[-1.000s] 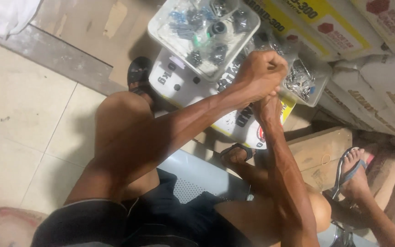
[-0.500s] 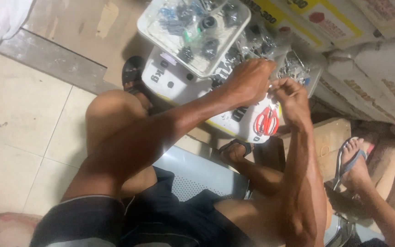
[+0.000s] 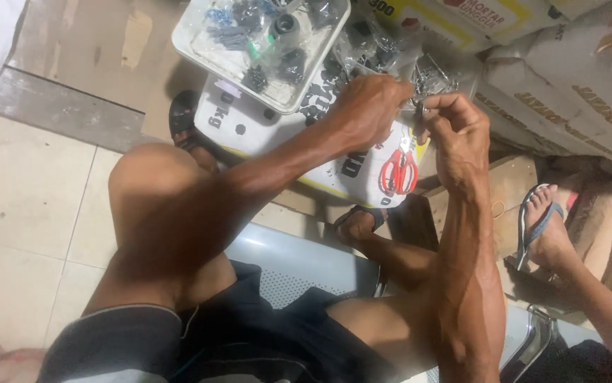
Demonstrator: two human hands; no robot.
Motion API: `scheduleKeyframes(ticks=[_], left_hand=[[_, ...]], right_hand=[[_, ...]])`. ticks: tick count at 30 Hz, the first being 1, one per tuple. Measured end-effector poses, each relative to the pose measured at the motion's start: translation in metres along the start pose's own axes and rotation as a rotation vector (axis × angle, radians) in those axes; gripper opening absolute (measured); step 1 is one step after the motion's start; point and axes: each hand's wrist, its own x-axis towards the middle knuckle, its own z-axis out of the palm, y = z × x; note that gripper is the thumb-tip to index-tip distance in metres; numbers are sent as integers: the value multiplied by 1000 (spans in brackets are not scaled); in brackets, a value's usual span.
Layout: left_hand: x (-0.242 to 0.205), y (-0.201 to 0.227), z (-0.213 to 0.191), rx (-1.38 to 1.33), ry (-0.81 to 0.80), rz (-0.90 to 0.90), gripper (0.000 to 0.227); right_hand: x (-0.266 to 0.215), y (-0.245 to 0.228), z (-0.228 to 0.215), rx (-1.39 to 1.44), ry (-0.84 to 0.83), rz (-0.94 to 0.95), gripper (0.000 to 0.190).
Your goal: Assembling small metal components like bolts and nuts by hand from storage bins.
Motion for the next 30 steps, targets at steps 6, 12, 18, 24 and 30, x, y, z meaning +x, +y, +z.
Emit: scheduleKeyframes(ticks=[6, 12, 18, 24, 30], left_hand=[[0, 10, -14, 33, -80, 54, 35], [-11, 21, -24, 61, -237, -39, 65], [-5, 12, -9, -120, 139, -155, 14], [-4, 28, -24, -460, 100, -391, 26], [-3, 1, 15, -216, 10, -361, 27]], right_hand=[[-1, 1, 2, 123, -59, 67, 6], [-12, -3, 10, -275, -109, 95, 16], [-3, 4, 27, -359, 107, -151, 13], [-6, 24, 30, -663, 240, -439, 16], [-5, 27, 28, -468, 90, -215, 20]])
